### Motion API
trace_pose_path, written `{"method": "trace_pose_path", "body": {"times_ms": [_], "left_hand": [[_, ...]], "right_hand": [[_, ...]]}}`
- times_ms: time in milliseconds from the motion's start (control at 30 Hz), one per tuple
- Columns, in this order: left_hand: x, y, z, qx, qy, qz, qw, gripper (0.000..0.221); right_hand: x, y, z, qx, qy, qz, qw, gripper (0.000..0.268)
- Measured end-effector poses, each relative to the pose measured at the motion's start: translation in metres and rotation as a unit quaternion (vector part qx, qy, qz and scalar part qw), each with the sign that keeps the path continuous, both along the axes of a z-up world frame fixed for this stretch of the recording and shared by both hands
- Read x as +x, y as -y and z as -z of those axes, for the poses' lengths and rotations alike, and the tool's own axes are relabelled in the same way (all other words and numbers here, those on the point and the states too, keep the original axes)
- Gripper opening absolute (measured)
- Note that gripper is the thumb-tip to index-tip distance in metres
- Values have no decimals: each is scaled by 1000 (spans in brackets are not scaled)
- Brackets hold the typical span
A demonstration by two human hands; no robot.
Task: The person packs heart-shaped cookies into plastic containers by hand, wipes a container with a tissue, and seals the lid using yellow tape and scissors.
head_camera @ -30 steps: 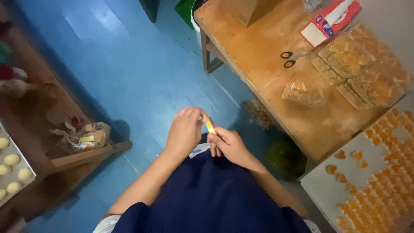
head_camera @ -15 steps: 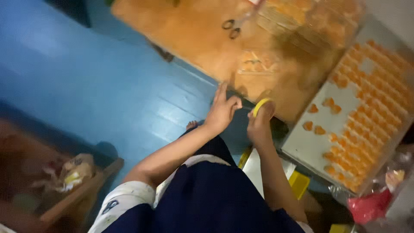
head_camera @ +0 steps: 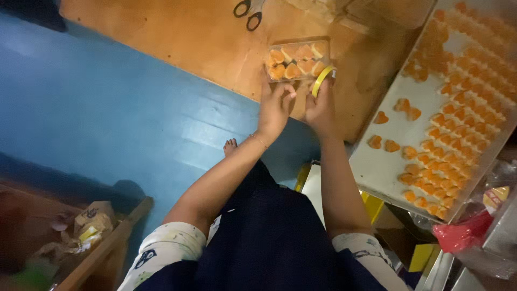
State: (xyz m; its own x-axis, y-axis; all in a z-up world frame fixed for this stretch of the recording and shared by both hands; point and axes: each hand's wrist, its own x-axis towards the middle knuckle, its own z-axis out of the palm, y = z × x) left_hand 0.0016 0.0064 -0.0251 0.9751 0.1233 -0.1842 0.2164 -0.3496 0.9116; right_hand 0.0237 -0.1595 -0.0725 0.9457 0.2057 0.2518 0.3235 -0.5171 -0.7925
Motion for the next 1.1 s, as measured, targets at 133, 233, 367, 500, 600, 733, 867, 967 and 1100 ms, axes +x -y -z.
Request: {"method": "trace_pose_path", "body": {"times_ms": [133,233,367,500,600,733,867,967,1100], "left_hand": [[10,-24,6,-40,66,4,997,10],[18,-54,13,-27,95,34,995,10],[13,-79,39,-1,219,44,975,16],[-17,-79,0,52,252,15,966,43],[-25,-88,-6,42,203,-30,978,24],[-21,-104,25,130,240,2,962,16],[3,-122,32,172,257,-59,949,9],[17,-120,62,155,267,-42,950,10],[38,-121,106,165,270,-72,946,14]], "right_hand": [[-10,-17,18,27,-16,0,1000,35],[-6,-40,-8,3,-39,-16,999,33],[-19,-61,-47,-153,-26,-6,988,32],[-58,-59,-45,-303,-24,19,953,18],[-78,-43,-33,-379,-18,-22,925,52],[-78,-14,-19,-490,-32,19,871,26],[-52,19,11,-477,90,142,863,34],[-39,11,23,-270,78,202,938,39],[-18,26,67,-315,98,222,918,27]]}}
